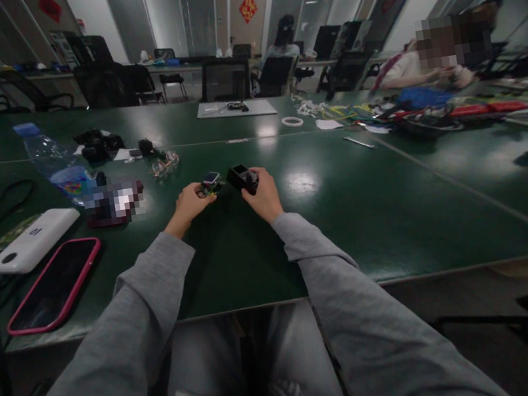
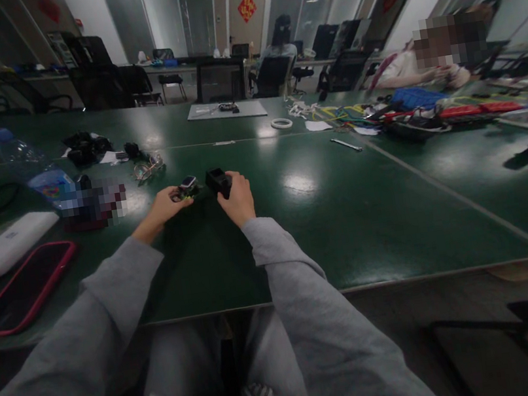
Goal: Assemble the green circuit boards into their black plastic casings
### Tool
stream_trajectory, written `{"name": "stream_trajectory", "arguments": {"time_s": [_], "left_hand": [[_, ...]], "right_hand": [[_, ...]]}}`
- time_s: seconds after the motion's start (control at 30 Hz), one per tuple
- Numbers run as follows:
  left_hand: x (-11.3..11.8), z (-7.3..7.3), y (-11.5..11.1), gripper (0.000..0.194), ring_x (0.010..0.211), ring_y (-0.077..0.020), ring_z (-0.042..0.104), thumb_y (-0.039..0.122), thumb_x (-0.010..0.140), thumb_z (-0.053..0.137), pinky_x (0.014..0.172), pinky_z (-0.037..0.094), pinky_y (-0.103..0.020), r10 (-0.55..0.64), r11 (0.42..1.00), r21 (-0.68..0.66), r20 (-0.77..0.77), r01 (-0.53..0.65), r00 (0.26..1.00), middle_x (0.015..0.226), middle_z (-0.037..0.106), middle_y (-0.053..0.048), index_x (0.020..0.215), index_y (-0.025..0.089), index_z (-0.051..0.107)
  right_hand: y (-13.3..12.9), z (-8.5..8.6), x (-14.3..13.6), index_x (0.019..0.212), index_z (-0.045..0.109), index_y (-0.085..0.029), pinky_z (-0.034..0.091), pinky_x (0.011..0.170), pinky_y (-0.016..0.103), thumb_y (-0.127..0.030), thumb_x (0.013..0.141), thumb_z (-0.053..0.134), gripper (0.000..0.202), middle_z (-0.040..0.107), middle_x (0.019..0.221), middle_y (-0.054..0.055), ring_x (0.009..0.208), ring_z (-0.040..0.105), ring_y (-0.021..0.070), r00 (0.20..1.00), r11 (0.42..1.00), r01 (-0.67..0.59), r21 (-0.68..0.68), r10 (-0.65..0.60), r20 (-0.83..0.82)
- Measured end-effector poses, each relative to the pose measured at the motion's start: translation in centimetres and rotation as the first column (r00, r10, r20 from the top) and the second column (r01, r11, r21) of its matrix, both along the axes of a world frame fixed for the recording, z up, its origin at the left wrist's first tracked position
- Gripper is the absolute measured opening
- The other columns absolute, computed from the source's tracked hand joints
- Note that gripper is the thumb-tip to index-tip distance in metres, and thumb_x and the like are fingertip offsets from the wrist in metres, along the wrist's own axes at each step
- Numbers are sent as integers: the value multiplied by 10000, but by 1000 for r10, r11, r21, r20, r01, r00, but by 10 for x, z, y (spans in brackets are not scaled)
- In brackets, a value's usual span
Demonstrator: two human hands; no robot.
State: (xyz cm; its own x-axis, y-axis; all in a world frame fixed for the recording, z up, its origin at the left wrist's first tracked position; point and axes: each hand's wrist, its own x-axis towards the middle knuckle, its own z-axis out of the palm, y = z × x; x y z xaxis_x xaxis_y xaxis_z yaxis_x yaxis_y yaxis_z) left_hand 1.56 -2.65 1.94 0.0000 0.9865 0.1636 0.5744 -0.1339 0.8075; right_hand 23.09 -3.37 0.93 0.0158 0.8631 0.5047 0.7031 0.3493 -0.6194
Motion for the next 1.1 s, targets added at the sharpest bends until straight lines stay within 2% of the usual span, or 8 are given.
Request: {"name": "stream_trajectory", "arguments": {"time_s": [0.07,0.17,0.33,0.53,0.7,0.87,0.97,1.1], "left_hand": [[-3,7,1,453,986,-262,652,392,699,735,841,513,-422,-49,993,-90,261,74,964,1063,701,-125,1076,154,651],[-2,15,-4,458,1047,-246,640,472,791,653,845,535,-406,-97,963,-165,529,214,843,1186,672,-130,1132,167,647],[1,14,-13,476,1178,-234,588,522,941,404,890,549,-405,-172,939,-135,613,317,771,1323,608,-87,1267,223,582],[4,12,-10,480,1174,-255,592,464,876,541,922,535,-430,-196,972,-4,530,234,825,1299,613,-118,1268,187,542],[6,18,-16,557,1175,-250,583,318,766,697,986,465,-428,-55,962,272,143,14,988,1277,616,-106,1265,203,478],[10,18,-28,289,1199,-234,574,193,836,624,1082,314,-455,23,782,600,-298,168,954,1251,653,-73,1113,228,554],[8,17,-29,218,1218,-207,572,187,889,559,1095,268,-441,81,635,739,-353,224,932,1236,670,-55,1100,245,557],[-3,20,-27,166,1240,-185,561,221,932,505,1117,221,-432,152,547,804,-369,233,917,1228,678,-37,1081,260,566]], "right_hand": [[6,2,2,1270,420,-178,501,898,438,-306,773,632,555,588,1125,117,1035,578,246,956,990,-99,-97,68,-286],[10,7,7,1193,484,-182,546,795,432,-460,801,601,494,629,1031,108,968,615,249,749,903,-357,-239,124,-651],[2,13,7,993,570,-180,551,806,460,-602,836,511,454,650,972,128,1024,604,274,514,805,-566,-175,179,-839],[3,9,-2,1146,537,-191,547,822,412,-576,706,669,600,640,1045,99,984,621,242,630,867,-472,-160,205,-749],[6,6,-1,1388,345,-189,483,942,469,-418,805,610,680,569,1208,140,1119,564,252,847,972,-236,-13,200,-493],[-4,18,5,1384,379,-198,374,1057,535,-166,779,562,634,471,1307,129,1254,430,282,999,962,-50,270,52,1],[-11,23,6,1329,443,-228,346,1086,526,-105,779,527,570,489,1276,89,1275,404,272,984,925,-73,372,6,177],[-18,29,6,1323,453,-258,278,1132,524,-83,814,491,539,511,1298,61,1343,354,261,963,897,-85,434,-37,265]]}}
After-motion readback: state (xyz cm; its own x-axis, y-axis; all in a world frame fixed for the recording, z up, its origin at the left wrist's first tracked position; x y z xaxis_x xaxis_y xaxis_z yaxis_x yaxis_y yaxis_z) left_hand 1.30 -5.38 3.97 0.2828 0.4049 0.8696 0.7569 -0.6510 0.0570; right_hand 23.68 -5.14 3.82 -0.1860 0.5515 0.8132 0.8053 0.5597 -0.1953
